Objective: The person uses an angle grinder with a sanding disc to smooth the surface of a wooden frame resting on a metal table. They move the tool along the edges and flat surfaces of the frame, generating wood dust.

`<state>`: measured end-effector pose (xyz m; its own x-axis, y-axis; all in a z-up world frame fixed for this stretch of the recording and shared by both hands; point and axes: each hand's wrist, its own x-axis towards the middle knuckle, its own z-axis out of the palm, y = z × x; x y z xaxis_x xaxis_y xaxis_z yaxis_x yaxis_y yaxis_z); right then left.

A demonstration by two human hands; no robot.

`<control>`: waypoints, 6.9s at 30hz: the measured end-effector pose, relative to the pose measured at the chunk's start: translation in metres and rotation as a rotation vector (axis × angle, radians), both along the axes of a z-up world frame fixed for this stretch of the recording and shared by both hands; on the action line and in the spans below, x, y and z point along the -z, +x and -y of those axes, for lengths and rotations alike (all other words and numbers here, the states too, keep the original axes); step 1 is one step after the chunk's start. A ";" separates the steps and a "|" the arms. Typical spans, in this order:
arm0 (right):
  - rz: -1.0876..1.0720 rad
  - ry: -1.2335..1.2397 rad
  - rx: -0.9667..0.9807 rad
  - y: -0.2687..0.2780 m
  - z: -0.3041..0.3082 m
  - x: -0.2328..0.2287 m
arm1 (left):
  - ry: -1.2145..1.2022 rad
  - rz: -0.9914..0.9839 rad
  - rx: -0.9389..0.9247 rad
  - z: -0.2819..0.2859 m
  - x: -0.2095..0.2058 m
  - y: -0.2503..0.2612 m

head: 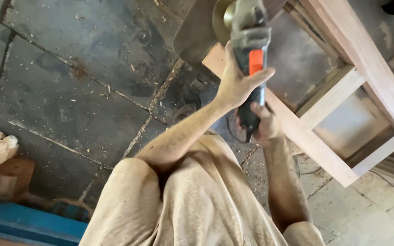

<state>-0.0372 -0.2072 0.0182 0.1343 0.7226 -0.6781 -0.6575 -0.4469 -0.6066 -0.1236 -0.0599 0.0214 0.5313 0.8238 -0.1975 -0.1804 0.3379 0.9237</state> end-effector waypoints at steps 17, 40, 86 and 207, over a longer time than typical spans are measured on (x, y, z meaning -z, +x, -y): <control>-0.035 -0.052 -0.052 -0.078 0.105 0.001 | -0.177 -0.077 -0.002 0.115 -0.011 -0.094; 0.001 -0.047 0.493 -0.091 0.333 0.031 | -0.025 -0.045 0.523 0.271 0.005 -0.020; -0.036 -0.061 0.118 -0.016 0.178 -0.003 | -0.087 0.078 0.232 0.172 0.012 -0.006; -0.150 0.117 1.006 -0.014 0.420 0.015 | -0.135 -0.082 1.104 0.412 0.014 0.152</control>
